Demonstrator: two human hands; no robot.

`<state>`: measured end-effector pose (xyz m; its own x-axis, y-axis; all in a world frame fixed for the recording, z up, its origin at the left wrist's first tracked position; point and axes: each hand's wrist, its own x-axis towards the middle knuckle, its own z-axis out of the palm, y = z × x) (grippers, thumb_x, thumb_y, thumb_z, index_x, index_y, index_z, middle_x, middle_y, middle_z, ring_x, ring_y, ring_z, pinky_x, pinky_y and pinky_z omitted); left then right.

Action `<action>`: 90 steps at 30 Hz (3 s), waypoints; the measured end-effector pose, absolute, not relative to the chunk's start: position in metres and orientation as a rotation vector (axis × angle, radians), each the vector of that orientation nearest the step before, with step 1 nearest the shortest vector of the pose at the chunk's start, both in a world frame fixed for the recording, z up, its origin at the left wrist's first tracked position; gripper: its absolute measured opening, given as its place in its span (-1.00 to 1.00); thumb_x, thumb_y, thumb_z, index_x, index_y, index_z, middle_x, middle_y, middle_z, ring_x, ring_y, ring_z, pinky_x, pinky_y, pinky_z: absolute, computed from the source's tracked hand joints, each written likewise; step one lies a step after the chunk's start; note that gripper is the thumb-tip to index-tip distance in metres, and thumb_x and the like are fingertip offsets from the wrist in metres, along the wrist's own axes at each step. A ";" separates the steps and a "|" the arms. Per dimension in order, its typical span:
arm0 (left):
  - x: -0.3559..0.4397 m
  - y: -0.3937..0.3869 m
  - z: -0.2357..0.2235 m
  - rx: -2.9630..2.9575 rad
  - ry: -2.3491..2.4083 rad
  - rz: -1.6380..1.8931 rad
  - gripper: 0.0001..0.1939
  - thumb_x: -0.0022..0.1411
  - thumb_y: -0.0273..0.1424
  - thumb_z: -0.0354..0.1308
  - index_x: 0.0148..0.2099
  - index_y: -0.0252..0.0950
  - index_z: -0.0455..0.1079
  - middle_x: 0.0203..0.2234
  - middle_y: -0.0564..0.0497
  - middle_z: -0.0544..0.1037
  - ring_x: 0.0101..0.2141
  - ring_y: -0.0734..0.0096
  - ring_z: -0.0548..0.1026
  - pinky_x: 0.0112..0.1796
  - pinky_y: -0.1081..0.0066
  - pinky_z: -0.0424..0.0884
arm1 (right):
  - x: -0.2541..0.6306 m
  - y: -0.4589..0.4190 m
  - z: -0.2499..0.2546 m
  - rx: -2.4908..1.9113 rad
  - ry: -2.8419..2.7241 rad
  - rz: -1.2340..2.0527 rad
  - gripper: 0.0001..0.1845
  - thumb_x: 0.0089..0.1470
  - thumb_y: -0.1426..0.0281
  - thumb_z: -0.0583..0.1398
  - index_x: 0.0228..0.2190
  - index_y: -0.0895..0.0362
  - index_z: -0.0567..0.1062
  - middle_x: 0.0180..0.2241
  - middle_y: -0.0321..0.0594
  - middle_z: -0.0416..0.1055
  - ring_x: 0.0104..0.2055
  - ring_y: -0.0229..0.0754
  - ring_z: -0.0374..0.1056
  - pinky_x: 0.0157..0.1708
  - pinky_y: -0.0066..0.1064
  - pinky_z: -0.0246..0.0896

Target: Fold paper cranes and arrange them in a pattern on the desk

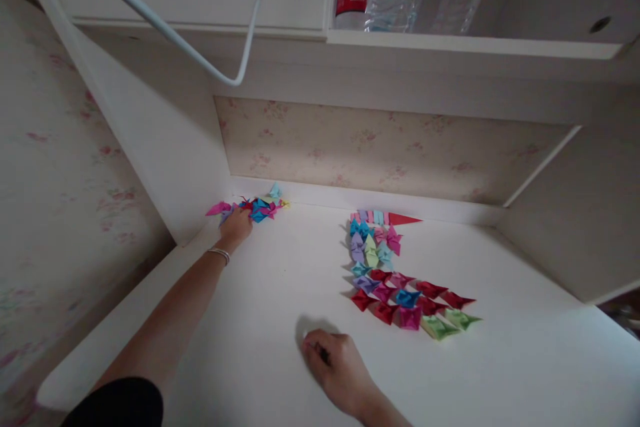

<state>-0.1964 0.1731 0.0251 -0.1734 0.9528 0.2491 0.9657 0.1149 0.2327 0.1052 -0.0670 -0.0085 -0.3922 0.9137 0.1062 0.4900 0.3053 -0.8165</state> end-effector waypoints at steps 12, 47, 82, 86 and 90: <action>-0.184 0.162 0.021 -1.929 -2.359 -0.647 -0.70 0.23 -0.37 -0.02 -0.14 -0.36 0.48 -0.17 -0.21 0.54 -0.16 0.11 0.45 -0.20 0.30 0.34 | 0.107 -0.064 -0.008 -1.235 -1.906 1.023 -0.79 0.12 0.33 0.10 -0.43 0.08 0.52 -0.62 -0.34 0.32 -0.60 -0.33 0.18 -0.59 -0.52 -0.02; -0.018 -0.008 0.006 -2.671 -1.876 -1.770 -0.70 0.27 -0.20 -0.01 -0.27 -0.29 0.44 -0.41 -0.02 0.53 -0.43 0.42 0.46 -0.44 0.50 0.32 | 0.118 -0.043 -0.008 -0.927 -0.724 1.422 -0.64 0.03 0.07 0.21 -0.39 0.11 0.32 -0.59 -0.44 0.28 -0.76 -0.48 0.02 -0.79 -0.61 -0.27; -0.018 -0.011 0.003 -2.731 -1.684 -1.721 -0.75 0.27 -0.27 0.03 -0.31 -0.30 0.45 -0.47 0.02 0.46 -0.44 0.47 0.39 -0.39 0.51 0.29 | 0.142 -0.047 -0.006 -1.052 -0.965 1.240 -0.59 0.02 0.11 0.23 -0.20 0.15 0.40 -0.61 -0.42 0.26 -0.78 -0.41 0.12 -0.85 -0.58 -0.08; -0.015 -0.015 0.002 -2.943 -1.629 -1.612 -0.74 0.25 -0.25 0.05 -0.29 -0.28 0.48 -0.47 0.02 0.47 -0.46 0.47 0.39 -0.42 0.51 0.28 | 0.164 -0.060 -0.001 -1.123 -1.105 1.174 -0.65 0.03 0.11 0.22 -0.33 0.16 0.45 -0.58 -0.37 0.31 -0.74 -0.38 0.19 -0.78 -0.55 0.01; -0.013 -0.018 0.000 -3.139 -1.740 -1.493 -0.70 0.22 -0.20 0.07 -0.13 -0.26 0.47 -0.38 0.00 0.53 -0.45 0.45 0.42 -0.41 0.50 0.32 | 0.209 -0.078 0.006 -1.183 -1.083 1.055 -0.69 0.03 0.14 0.23 -0.34 0.15 0.45 -0.53 -0.33 0.34 -0.68 -0.36 0.21 -0.70 -0.53 0.06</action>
<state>-0.0125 -0.0185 -0.0004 0.3966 0.8876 0.2343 0.3662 -0.3870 0.8463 0.2091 -0.0776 0.0061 0.1678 0.9829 0.0756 -0.0499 0.0851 -0.9951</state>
